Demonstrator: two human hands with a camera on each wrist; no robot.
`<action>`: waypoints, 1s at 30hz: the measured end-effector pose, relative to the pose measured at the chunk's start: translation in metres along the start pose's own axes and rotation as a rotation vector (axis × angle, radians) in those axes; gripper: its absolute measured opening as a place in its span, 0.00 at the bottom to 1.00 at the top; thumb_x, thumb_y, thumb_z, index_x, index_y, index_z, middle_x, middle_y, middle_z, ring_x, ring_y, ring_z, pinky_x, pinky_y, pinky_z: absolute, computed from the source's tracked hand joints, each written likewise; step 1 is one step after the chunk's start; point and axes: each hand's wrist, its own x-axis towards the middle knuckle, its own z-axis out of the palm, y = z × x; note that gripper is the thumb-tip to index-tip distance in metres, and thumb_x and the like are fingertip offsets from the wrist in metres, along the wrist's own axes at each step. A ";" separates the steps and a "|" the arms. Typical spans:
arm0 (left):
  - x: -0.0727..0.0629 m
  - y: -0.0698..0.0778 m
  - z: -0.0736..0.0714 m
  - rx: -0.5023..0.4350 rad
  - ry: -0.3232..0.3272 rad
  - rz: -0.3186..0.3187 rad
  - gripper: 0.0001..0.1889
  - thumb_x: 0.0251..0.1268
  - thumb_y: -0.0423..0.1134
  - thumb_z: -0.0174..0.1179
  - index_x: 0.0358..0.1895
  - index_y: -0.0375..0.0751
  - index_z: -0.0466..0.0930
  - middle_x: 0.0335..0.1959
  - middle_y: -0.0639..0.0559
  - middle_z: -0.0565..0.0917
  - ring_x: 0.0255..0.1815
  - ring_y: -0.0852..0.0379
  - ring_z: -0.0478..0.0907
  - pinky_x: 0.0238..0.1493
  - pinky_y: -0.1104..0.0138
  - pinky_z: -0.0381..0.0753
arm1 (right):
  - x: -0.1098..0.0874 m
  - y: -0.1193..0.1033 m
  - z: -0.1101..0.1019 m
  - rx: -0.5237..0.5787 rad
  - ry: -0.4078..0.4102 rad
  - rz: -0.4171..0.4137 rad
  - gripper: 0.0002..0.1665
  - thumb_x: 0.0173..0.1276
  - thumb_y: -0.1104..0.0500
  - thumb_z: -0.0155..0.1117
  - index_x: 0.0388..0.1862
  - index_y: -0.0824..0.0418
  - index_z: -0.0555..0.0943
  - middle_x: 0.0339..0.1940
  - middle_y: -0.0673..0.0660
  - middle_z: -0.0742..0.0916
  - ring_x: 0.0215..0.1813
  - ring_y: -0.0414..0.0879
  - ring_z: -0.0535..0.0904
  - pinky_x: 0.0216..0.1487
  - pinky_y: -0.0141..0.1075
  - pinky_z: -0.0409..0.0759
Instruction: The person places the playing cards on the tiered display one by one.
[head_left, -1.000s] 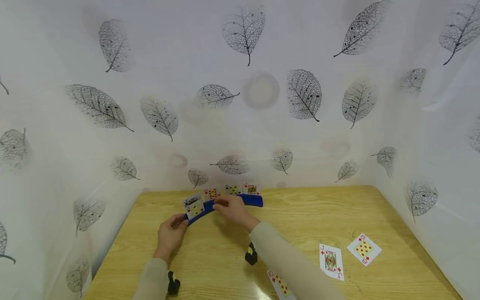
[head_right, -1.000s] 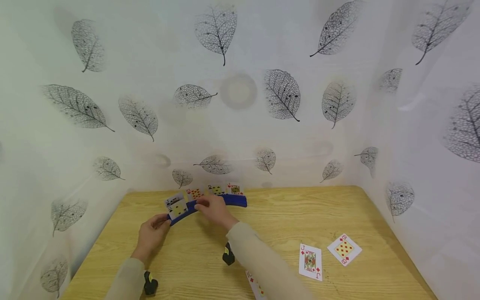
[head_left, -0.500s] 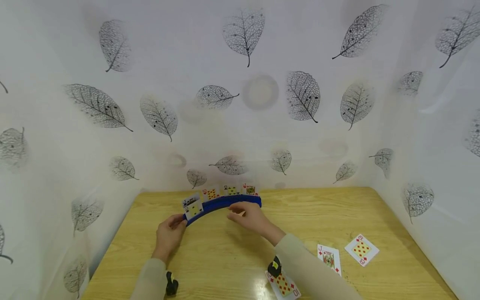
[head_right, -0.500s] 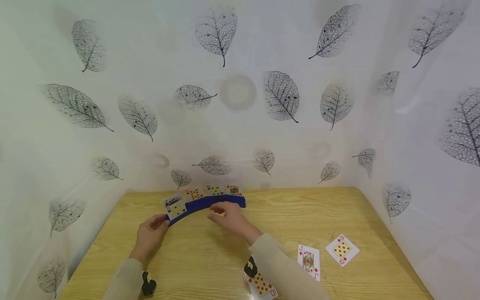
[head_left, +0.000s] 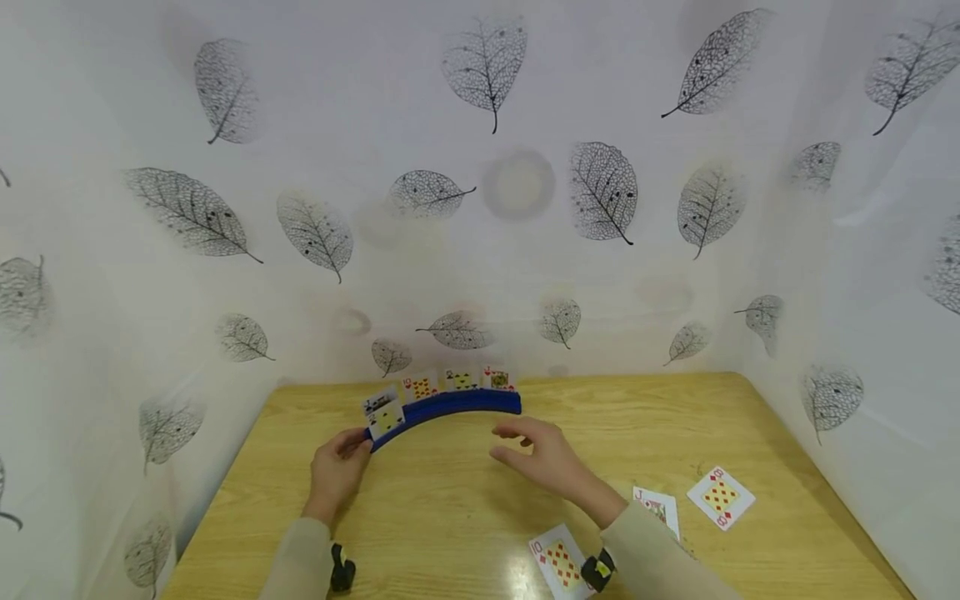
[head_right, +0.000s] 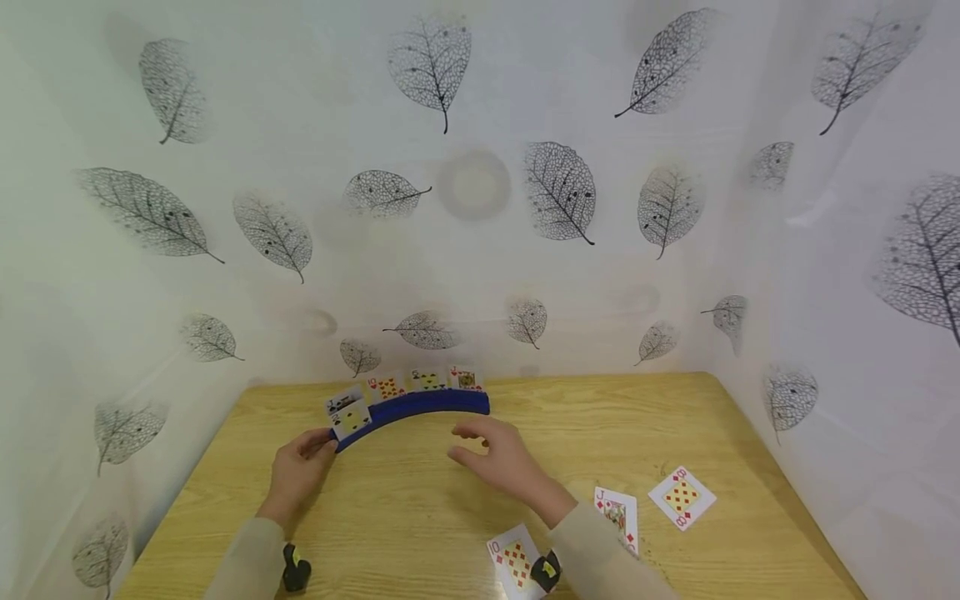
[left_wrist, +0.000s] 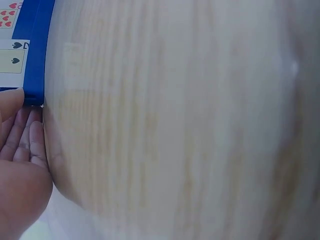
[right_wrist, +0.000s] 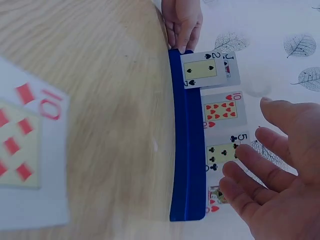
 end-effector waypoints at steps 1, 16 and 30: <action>0.000 0.000 0.000 0.000 -0.001 0.001 0.18 0.79 0.35 0.59 0.66 0.33 0.79 0.65 0.34 0.83 0.64 0.41 0.82 0.59 0.66 0.85 | -0.005 0.002 -0.002 0.005 -0.007 0.010 0.23 0.77 0.46 0.68 0.64 0.56 0.85 0.62 0.56 0.89 0.61 0.58 0.84 0.59 0.54 0.85; 0.000 0.001 0.000 -0.003 -0.001 0.002 0.18 0.80 0.36 0.59 0.67 0.34 0.79 0.66 0.35 0.83 0.66 0.41 0.82 0.67 0.54 0.83 | -0.072 0.029 -0.015 -0.061 -0.009 0.046 0.28 0.72 0.46 0.73 0.63 0.61 0.84 0.59 0.55 0.89 0.59 0.55 0.85 0.58 0.51 0.86; 0.000 0.001 0.000 0.002 0.007 0.016 0.18 0.79 0.35 0.60 0.65 0.33 0.80 0.64 0.35 0.84 0.63 0.42 0.83 0.59 0.67 0.84 | -0.112 0.036 -0.010 -0.262 -0.096 -0.042 0.39 0.63 0.37 0.78 0.67 0.54 0.81 0.66 0.53 0.82 0.65 0.56 0.81 0.62 0.54 0.84</action>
